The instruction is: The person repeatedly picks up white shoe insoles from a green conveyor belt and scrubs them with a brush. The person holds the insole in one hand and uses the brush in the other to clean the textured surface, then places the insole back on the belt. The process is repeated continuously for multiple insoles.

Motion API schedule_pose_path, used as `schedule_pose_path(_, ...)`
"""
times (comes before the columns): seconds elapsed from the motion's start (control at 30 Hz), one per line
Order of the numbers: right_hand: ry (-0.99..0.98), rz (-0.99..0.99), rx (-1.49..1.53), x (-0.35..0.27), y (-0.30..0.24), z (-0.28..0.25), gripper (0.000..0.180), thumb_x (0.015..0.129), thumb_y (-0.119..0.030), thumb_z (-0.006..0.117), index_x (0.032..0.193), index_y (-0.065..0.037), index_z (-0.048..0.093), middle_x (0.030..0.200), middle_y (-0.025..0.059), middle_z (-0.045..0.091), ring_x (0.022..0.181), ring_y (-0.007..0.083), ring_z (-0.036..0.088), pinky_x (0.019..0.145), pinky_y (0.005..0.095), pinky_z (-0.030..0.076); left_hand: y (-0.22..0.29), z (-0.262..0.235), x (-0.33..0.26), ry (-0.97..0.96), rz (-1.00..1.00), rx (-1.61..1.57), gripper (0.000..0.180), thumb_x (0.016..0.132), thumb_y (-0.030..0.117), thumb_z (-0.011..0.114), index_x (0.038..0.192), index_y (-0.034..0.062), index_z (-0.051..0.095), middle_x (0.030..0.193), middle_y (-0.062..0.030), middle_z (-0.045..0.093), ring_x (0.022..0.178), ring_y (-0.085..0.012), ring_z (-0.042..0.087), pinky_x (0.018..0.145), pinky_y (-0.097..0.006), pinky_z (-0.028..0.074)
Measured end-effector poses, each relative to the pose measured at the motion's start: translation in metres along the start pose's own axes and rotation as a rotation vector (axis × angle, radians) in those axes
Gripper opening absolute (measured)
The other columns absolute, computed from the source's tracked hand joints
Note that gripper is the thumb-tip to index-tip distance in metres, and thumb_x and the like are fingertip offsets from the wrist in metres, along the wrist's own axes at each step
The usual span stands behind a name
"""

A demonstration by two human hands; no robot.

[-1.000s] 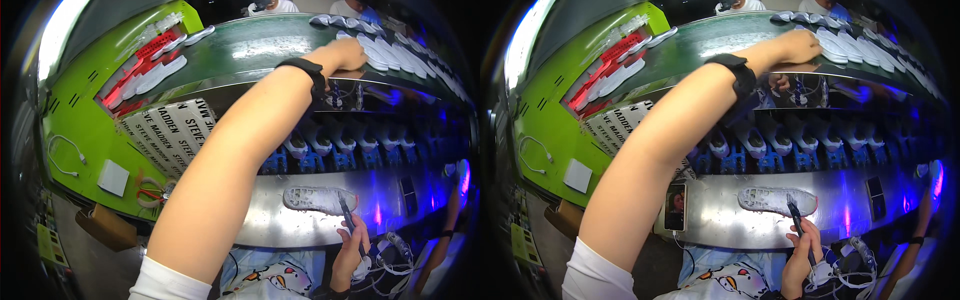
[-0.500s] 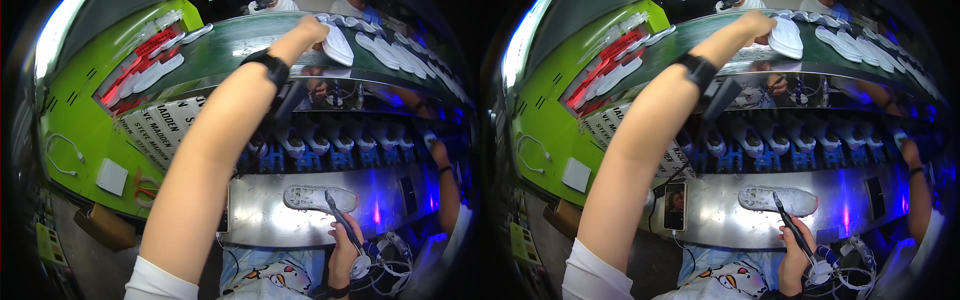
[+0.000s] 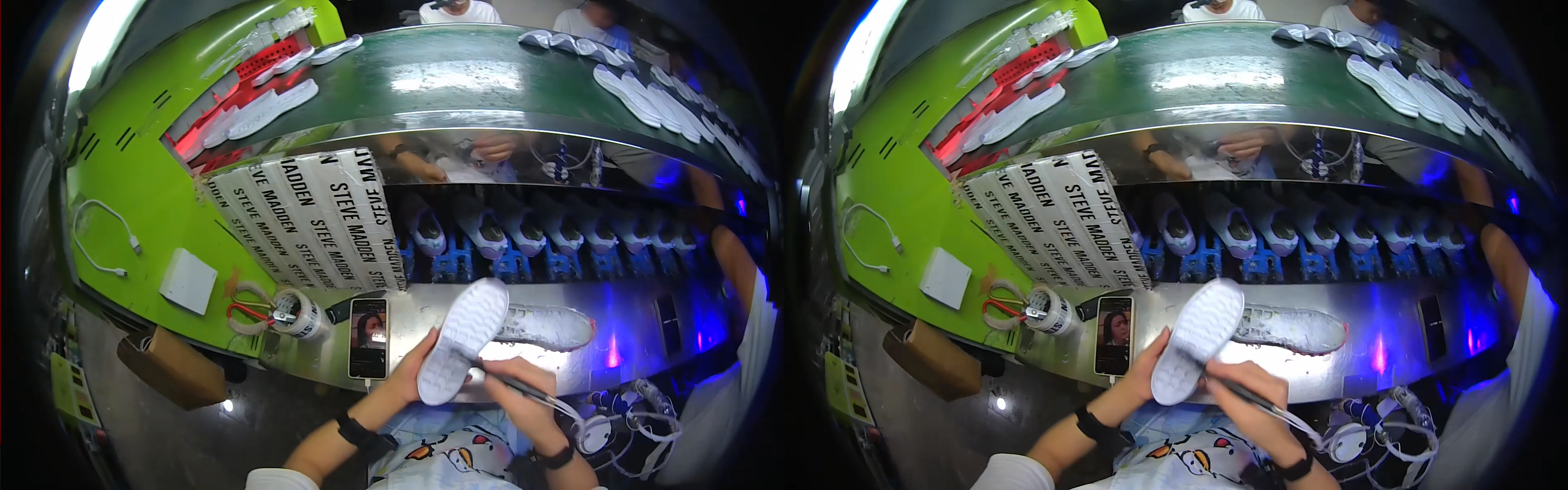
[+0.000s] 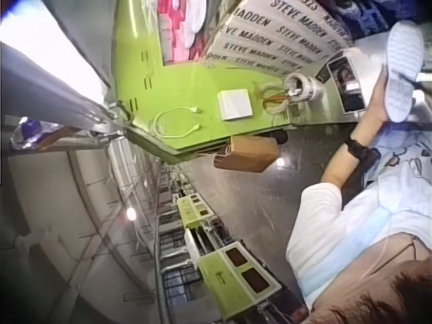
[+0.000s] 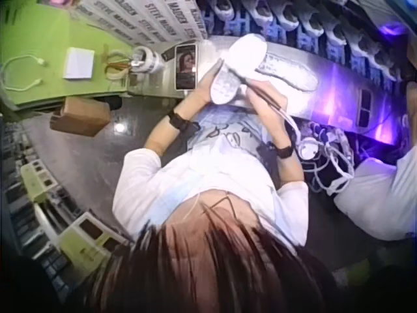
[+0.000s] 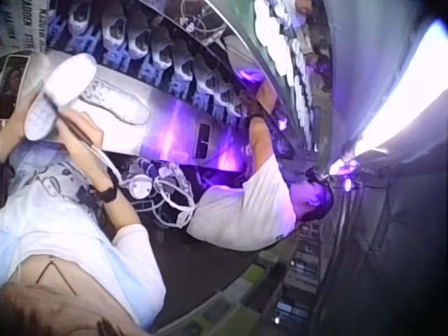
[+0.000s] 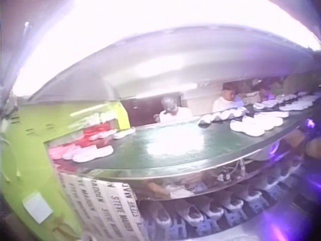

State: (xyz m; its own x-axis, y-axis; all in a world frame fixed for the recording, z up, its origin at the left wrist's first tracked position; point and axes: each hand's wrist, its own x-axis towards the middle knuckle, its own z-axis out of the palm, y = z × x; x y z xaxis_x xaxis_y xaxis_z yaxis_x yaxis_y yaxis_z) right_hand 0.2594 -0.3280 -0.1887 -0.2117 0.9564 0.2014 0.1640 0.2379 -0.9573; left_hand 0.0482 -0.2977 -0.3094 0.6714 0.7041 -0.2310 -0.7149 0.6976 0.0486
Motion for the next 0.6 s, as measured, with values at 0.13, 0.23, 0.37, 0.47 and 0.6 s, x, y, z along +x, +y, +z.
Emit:
schedule_pose_path(0.13, 0.055, -0.373, -0.29, 0.007, 0.031, 0.042, 0.027, 0.069, 0.003, 0.068, 0.096, -0.001, 0.068, 0.091, 0.0147, 0.068, 0.075, 0.0272, 0.064, 0.068, 0.032, 0.051, -0.021, -0.04, -0.005, 0.039, 0.08, -0.121, 0.055, 0.098, 0.046, 0.036, 0.134, 0.0055, 0.044, 0.122, -0.0195, 0.057, 0.105, -0.034, 0.061, 0.092, -0.047, 0.048)
schedule_pose_path(0.23, -0.127, -0.339, -0.12, 0.001, 0.022, 0.057, 0.026, 0.07, 0.001, 0.07, 0.096, -0.001, 0.069, 0.092, 0.0142, 0.068, 0.072, 0.0234, 0.064, 0.067, 0.0302, 0.051, -0.012, -0.036, -0.01, 0.012, 0.204, 0.034, 0.05, 0.098, 0.043, 0.036, 0.131, 0.0065, 0.047, 0.123, -0.0176, 0.057, 0.105, -0.0312, 0.061, 0.091, -0.048, 0.05)
schedule_pose_path(0.37, -0.011, -0.152, -0.181, 0.011, 0.025, 0.065, 0.025, 0.074, 0.0, 0.069, 0.099, 0.0, 0.068, 0.091, 0.0134, 0.069, 0.075, 0.0206, 0.065, 0.073, 0.0311, 0.051, 0.003, -0.039, -0.013, -0.075, 0.192, -0.047, 0.054, 0.098, 0.046, 0.035, 0.134, 0.0069, 0.043, 0.124, -0.0188, 0.055, 0.103, -0.0327, 0.06, 0.087, -0.047, 0.051)
schedule_pose_path(0.47, -0.347, -0.202, -0.086, 0.002, 0.005, 0.074, 0.026, 0.073, 0.001, 0.068, 0.099, -0.003, 0.07, 0.099, 0.0122, 0.069, 0.08, 0.023, 0.064, 0.076, 0.0332, 0.051, 0.013, -0.025, -0.004, -0.34, 0.139, -0.175, 0.057, 0.097, 0.049, 0.034, 0.135, 0.0067, 0.041, 0.123, -0.0227, 0.054, 0.103, -0.0343, 0.06, 0.085, -0.047, 0.052)
schedule_pose_path(0.6, -0.358, -0.129, -0.062, 0.024, 0.011, 0.059, 0.024, 0.074, -0.001, 0.068, 0.097, -0.005, 0.071, 0.1, 0.0123, 0.069, 0.09, 0.0235, 0.064, 0.085, 0.0343, 0.049, 0.033, -0.01, -0.007, -0.205, 0.131, 0.01, 0.058, 0.097, 0.048, 0.033, 0.136, 0.0057, 0.04, 0.116, -0.026, 0.057, 0.094, -0.0365, 0.063, 0.082, -0.045, 0.054)
